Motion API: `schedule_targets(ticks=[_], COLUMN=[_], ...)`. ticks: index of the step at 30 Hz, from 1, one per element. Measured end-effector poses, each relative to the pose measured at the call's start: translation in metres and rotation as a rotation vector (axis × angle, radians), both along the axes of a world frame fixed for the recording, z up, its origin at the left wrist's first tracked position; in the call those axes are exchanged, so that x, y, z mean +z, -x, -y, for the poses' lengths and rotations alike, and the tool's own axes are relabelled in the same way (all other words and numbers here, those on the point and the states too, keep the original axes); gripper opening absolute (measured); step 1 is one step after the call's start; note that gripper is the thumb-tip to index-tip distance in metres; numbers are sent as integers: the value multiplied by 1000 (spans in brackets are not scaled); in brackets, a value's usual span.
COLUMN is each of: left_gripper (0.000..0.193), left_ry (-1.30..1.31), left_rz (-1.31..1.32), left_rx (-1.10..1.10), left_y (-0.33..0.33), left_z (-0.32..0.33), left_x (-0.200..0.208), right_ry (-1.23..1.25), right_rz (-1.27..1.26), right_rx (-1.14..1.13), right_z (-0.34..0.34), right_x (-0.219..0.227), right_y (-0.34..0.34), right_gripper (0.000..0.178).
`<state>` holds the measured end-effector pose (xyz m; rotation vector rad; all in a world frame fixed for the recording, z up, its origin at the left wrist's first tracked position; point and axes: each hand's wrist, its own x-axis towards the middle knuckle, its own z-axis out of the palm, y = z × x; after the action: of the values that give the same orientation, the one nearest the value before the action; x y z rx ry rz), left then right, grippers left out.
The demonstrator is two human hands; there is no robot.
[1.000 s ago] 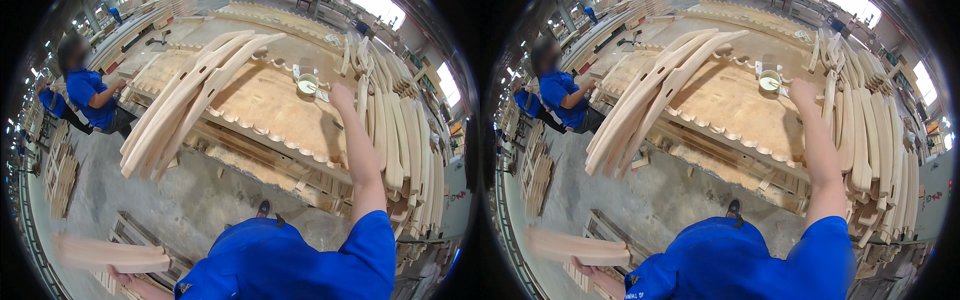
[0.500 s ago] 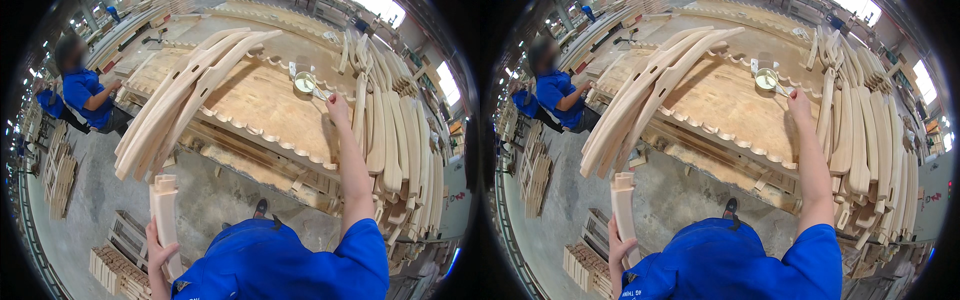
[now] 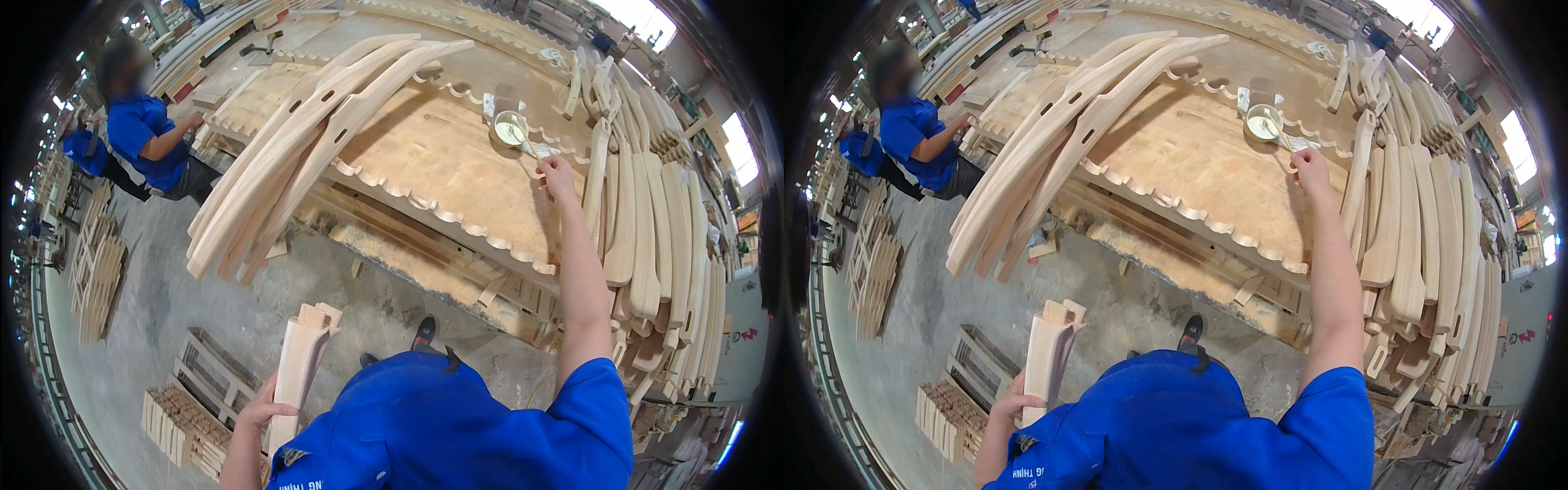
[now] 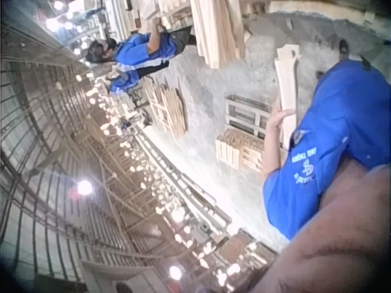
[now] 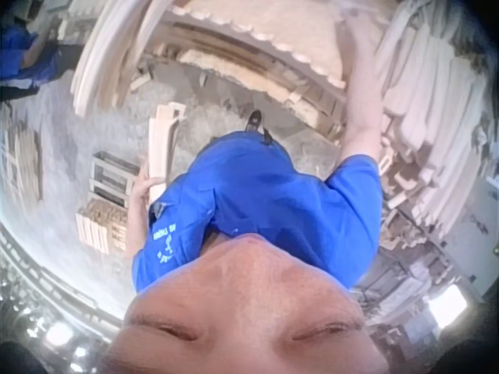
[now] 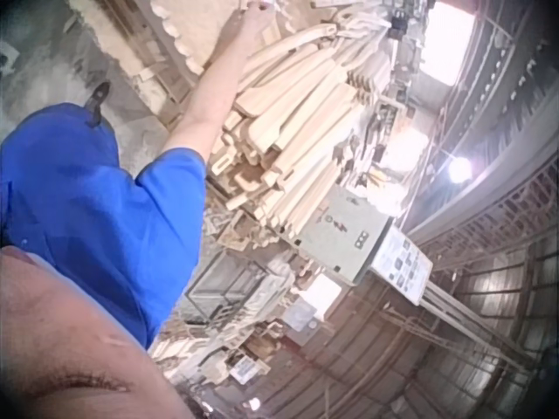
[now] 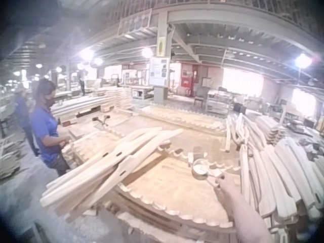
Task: The person repeatedly picks up wooden chair legs, applies glue to the grooves using a small stick, and places them back on the workbench. The process is repeated for multiple pieces in a factory setting.
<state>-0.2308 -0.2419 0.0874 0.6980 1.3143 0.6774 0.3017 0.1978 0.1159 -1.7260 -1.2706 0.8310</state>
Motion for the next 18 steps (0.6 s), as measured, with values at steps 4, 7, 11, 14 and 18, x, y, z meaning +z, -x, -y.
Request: schedule_targets(ticks=[4,7,11,14,18], left_gripper=[99,90,78,77,79], left_ry=[200,364,585,634,646], left_rz=[206,299,361,479,425], left_rx=[71,146,336,262,110], left_y=[22,48,50,48,29], left_z=[23,39,73,81,68], left_x=[-13,-45,-65,-59,-21], right_ry=[88,-124,-174,-257,-233], right_rz=[-57,232,115,159,280], right_rx=[30,11,209,502,937], right_z=[2,0,12,39,93], right_x=[4,-1,9,38,61], right_y=[-1,-22,6,51,147], right_gripper=[14,17,18,22,25])
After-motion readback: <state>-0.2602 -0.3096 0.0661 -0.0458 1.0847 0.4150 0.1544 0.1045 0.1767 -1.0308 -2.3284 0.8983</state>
